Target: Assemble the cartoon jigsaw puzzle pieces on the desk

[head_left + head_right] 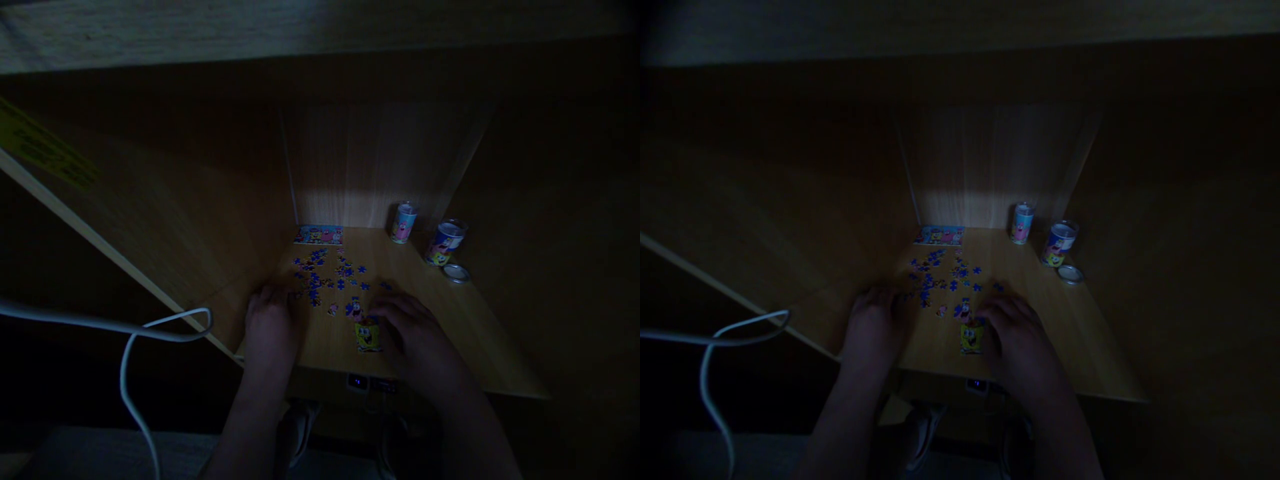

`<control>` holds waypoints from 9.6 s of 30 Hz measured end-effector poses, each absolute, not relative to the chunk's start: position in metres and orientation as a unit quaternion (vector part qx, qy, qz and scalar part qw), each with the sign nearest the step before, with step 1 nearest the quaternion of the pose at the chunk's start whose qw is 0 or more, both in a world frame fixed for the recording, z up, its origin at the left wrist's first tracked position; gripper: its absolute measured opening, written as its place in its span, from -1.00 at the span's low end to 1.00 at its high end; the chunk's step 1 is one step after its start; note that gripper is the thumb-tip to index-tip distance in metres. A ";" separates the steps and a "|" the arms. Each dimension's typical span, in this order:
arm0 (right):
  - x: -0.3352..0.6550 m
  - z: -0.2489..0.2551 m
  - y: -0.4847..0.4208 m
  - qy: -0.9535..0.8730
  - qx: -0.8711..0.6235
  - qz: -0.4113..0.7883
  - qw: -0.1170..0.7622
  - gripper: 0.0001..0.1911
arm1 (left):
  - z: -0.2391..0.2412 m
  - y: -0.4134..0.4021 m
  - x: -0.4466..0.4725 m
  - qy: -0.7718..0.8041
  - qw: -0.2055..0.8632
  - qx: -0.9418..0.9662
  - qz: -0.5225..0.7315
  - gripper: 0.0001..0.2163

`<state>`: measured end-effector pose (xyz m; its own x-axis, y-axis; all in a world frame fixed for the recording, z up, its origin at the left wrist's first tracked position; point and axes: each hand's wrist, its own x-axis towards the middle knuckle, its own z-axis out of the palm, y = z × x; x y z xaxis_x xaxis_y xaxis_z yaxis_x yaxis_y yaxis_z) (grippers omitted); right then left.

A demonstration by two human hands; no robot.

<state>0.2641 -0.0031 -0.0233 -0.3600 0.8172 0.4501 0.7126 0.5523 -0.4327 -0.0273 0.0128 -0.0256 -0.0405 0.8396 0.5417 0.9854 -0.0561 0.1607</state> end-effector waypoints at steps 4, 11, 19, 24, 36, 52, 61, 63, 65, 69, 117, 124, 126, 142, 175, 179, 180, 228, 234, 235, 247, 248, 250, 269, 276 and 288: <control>0.264 -0.024 -0.002 -0.820 -0.468 0.084 0.319 -0.61 | -0.023 0.017 -0.028 -0.652 0.061 -0.694 -0.299 -0.84; 0.264 -0.022 -0.003 -0.824 -0.462 0.082 0.316 -0.59 | -0.014 0.018 -0.026 -0.581 -0.042 -0.742 -0.331 -0.90; 0.265 -0.022 -0.003 -0.825 -0.467 0.079 0.308 -0.60 | -0.016 0.011 -0.027 -0.653 0.045 -0.683 -0.324 -0.83; 0.264 -0.023 -0.003 -0.821 -0.465 0.080 0.322 -0.60 | -0.002 -0.009 -0.033 -0.641 -0.001 -0.739 -0.208 -0.51; 0.264 -0.024 -0.004 -0.818 -0.474 0.082 0.315 -0.65 | 0.001 -0.047 -0.021 -0.596 0.000 -0.786 -0.165 -0.39; 0.266 -0.029 -0.002 -0.824 -0.461 0.072 0.321 -0.63 | 0.003 -0.056 -0.001 -0.606 0.000 -0.782 -0.147 -0.56; 0.266 -0.029 -0.002 -0.820 -0.468 0.069 0.323 -0.67 | 0.020 -0.053 -0.009 -0.570 -0.043 -0.815 -0.098 -0.48; 0.267 -0.030 0.000 -0.813 -0.479 0.063 0.325 -0.72 | 0.022 -0.050 -0.012 -0.579 -0.041 -0.809 -0.091 -0.47; 0.268 -0.032 0.001 -0.800 -0.501 0.050 0.327 -0.75 | 0.024 -0.045 -0.014 -0.602 -0.032 -0.793 -0.082 -0.47; 0.275 -0.038 0.003 -0.751 -0.578 0.007 0.318 -0.64 | 0.028 -0.035 -0.017 -0.666 -0.024 -0.743 -0.050 -0.46; 0.327 -0.044 0.009 -0.589 -0.719 -0.024 0.368 -0.63 | 0.016 -0.002 -0.046 -0.624 -0.289 -0.628 -0.364 -0.71; 0.317 -0.042 0.006 -0.625 -0.720 -0.089 0.290 -0.64 | 0.003 0.000 -0.026 -0.540 -0.400 -0.551 -0.495 -0.72; 0.316 -0.041 0.006 -0.626 -0.720 -0.089 0.286 -0.63 | 0.001 0.002 -0.021 -0.524 -0.412 -0.542 -0.512 -0.73; 0.311 -0.042 0.006 -0.637 -0.704 -0.070 0.307 -0.65 | 0.000 0.000 -0.016 -0.528 -0.396 -0.563 -0.497 -0.76; 0.307 -0.037 0.007 -0.662 -0.663 -0.038 0.348 -0.65 | 0.022 -0.021 -0.033 -0.639 -0.138 -0.728 -0.206 -0.81; 0.306 -0.036 0.007 -0.665 -0.661 -0.039 0.346 -0.64 | 0.022 -0.021 -0.024 -0.635 -0.139 -0.732 -0.205 -0.85; 0.306 -0.036 0.007 -0.665 -0.661 -0.041 0.345 -0.64 | 0.021 -0.020 -0.022 -0.635 -0.140 -0.732 -0.204 -0.87; 0.292 -0.029 0.005 -0.761 -0.542 0.056 0.352 -0.84 | -0.012 -0.006 0.017 -0.512 -0.320 -0.703 -0.377 -0.83; 0.293 -0.029 0.006 -0.748 -0.571 0.042 0.337 -0.82 | -0.004 -0.006 0.000 -0.600 -0.195 -0.701 -0.334 -0.83; 0.293 -0.029 0.006 -0.747 -0.572 0.043 0.335 -0.82 | -0.004 -0.005 -0.003 -0.606 -0.190 -0.700 -0.327 -0.82; 0.292 -0.028 0.005 -0.746 -0.571 0.048 0.339 -0.80 | 0.002 -0.005 -0.007 -0.610 -0.182 -0.704 -0.315 -0.80; 0.292 -0.028 0.005 -0.747 -0.570 0.048 0.339 -0.80 | 0.005 -0.007 -0.008 -0.605 -0.195 -0.707 -0.312 -0.80; 0.292 -0.028 0.005 -0.746 -0.568 0.047 0.344 -0.80 | 0.010 -0.011 -0.012 -0.590 -0.214 -0.717 -0.304 -0.81; 0.294 -0.034 0.007 -0.750 -0.566 0.034 0.341 -0.83 | 0.005 -0.006 -0.022 -0.590 -0.055 -0.760 -0.269 -0.79; 0.294 -0.034 0.007 -0.752 -0.567 0.033 0.334 -0.81 | -0.018 0.002 -0.016 -0.565 -0.028 -0.785 -0.254 -0.60; 0.296 -0.037 0.008 -0.753 -0.563 0.036 0.339 -0.81 | -0.023 0.001 -0.018 -0.590 -0.007 -0.767 -0.251 -0.58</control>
